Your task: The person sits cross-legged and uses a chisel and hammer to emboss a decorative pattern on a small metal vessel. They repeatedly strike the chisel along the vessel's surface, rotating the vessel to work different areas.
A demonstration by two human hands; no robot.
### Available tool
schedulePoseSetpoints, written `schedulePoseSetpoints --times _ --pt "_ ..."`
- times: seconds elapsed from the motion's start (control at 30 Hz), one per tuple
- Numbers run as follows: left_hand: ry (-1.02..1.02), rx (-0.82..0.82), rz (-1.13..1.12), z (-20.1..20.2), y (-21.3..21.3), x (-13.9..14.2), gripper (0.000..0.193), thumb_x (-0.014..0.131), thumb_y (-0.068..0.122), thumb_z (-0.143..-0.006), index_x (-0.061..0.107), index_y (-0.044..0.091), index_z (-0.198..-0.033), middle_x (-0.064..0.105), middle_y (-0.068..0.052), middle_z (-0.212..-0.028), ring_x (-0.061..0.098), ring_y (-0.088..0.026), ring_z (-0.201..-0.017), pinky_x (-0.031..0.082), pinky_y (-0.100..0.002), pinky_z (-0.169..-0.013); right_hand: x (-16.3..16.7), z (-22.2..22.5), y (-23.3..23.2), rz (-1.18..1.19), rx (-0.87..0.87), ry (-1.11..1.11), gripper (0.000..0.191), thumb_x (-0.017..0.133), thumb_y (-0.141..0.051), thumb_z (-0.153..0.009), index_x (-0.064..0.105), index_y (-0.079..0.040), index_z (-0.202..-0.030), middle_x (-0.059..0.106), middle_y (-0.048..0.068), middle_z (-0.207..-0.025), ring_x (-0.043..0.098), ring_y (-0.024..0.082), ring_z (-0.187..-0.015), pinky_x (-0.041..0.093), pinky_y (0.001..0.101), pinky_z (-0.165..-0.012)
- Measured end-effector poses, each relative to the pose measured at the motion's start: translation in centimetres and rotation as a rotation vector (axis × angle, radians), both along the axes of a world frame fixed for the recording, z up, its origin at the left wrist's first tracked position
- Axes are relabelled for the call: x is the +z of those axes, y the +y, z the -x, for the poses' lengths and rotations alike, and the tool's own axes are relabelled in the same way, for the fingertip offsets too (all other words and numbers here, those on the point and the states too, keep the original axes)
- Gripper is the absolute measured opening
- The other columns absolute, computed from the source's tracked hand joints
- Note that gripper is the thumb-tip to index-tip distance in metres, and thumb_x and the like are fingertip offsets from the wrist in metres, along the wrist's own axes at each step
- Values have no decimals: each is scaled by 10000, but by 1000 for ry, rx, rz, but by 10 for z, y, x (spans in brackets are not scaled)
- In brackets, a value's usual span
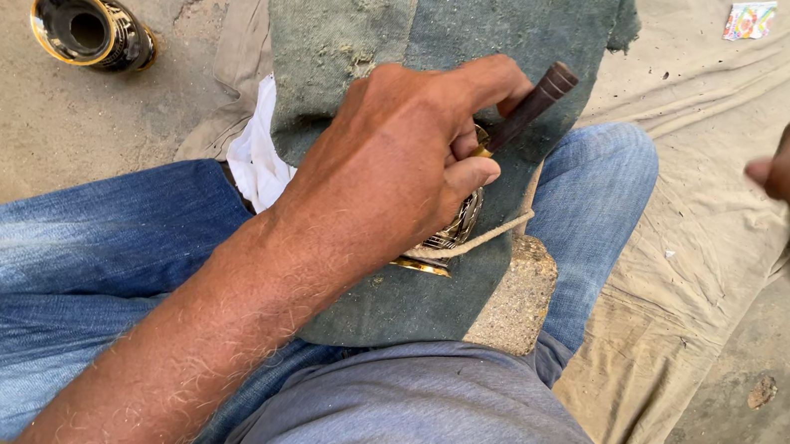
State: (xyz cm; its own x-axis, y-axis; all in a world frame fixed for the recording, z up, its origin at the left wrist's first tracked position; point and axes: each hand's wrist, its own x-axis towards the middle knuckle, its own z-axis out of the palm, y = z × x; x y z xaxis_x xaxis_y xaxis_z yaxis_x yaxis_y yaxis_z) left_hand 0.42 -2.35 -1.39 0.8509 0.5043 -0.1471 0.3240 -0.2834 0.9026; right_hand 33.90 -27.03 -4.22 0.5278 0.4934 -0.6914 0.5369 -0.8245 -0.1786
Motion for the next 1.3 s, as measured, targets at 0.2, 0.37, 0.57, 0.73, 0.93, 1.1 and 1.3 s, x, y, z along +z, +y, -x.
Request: schedulePoseSetpoints --times 0.2,0.37,0.57,0.73,0.93,1.1,1.3 --pt "10 -8 14 -2 -2 1 415 846 111 -820 670 124 -1197 732 -44 -752 749 -172 -691 582 -357 -581 10 14 -2 -170 76 17 579 755 -255 -843 653 -17 -1361 716 147 -1004 711 242 -853 587 371 -787" --pt "-25 -13 5 2 -2 -1 418 852 121 -826 662 118 -1198 723 -31 -757 749 -153 -697 596 -334 -592 15 16 1 -298 267 63 578 753 -237 -833 654 -36 -1366 709 114 -955 694 200 -812 579 340 -752" --pt "-132 -11 -44 7 -1 -5 430 847 109 -858 648 105 -1239 723 -39 -796 734 -168 -718 572 -345 -609 34 28 19 -402 328 84 580 751 -215 -822 655 -59 -1372 701 75 -895 674 150 -764 569 303 -711" --pt "-86 3 11 8 -3 -4 403 838 110 -864 664 135 -1226 728 -24 -770 745 -147 -701 575 -333 -587 44 36 34 -316 327 59 620 762 -150 -742 642 -56 -1343 704 92 -923 689 167 -756 573 324 -737" --pt "-60 -22 -7 7 -1 -5 391 840 94 -837 676 131 -1190 700 -13 -723 721 -132 -654 574 -321 -558 42 36 17 -417 393 53 515 816 -203 -826 610 -21 -1262 656 91 -890 658 191 -711 561 333 -676" --pt "-84 -10 38 7 5 -11 360 822 102 -877 644 106 -1189 681 -9 -712 720 -111 -652 590 -297 -556 35 32 19 -198 108 -21 287 802 -190 -979 603 -53 -1134 588 104 -651 587 230 -467 544 355 -435" --pt "-47 -32 40 4 7 -12 353 812 91 -863 647 102 -1174 695 -18 -719 733 -107 -658 605 -287 -563 23 13 16 -63 289 -8 404 681 -177 -949 611 -2 -1306 577 129 -671 591 277 -486 584 359 -454"
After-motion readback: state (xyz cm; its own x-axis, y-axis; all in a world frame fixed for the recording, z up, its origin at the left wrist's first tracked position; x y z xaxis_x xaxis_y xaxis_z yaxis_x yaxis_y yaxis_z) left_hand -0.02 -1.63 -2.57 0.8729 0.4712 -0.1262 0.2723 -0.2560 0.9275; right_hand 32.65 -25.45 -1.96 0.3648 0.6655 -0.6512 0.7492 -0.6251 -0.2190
